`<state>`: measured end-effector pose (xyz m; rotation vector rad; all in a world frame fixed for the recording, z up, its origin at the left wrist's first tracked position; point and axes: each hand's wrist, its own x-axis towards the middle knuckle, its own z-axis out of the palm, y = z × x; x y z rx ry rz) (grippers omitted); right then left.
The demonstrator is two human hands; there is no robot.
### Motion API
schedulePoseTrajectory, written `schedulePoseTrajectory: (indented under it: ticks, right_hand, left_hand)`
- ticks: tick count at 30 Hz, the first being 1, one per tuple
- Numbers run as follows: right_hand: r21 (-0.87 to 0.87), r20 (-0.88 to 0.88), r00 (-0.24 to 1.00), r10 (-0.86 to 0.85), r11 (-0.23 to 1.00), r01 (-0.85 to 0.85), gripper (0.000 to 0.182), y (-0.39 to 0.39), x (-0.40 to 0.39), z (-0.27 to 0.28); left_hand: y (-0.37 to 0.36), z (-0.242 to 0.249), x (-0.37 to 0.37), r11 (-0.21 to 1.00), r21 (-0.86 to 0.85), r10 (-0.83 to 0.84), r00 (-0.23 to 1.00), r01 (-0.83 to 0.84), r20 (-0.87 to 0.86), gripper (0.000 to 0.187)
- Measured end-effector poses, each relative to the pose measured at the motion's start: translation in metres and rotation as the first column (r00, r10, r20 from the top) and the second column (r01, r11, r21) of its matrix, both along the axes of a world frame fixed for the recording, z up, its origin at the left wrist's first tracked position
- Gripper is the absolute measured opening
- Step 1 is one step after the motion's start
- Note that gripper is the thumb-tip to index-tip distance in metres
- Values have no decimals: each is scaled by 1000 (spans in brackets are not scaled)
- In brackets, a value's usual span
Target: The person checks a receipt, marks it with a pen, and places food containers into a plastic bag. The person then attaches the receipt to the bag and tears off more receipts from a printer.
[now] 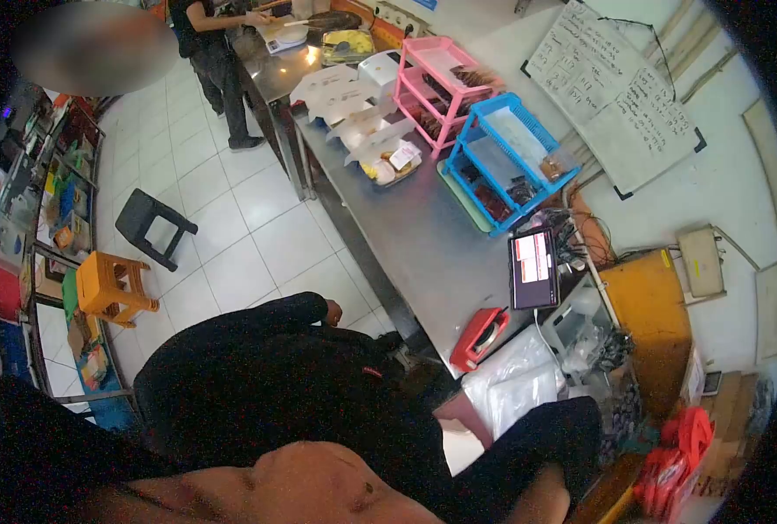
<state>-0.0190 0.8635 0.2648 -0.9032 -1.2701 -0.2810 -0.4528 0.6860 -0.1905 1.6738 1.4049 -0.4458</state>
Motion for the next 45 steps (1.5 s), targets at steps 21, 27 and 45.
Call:
schedulePoseTrajectory:
  ticks: [21,27,45]
  right_hand:
    - [-78,207,977,-42,995,59,36,126,-139,0]
    - [-14,343,935,-88,995,99,36,154,-210,27]
    - [26,564,808,-171,982,189,39,149,-318,51]
  left_hand:
    - [267,147,-191,-91,480,527,367,-872,766,17]
    - [378,109,-246,-5,724,616,568,-690,546,27]
    - [281,170,-193,534,425,204,599,-731,774,73]
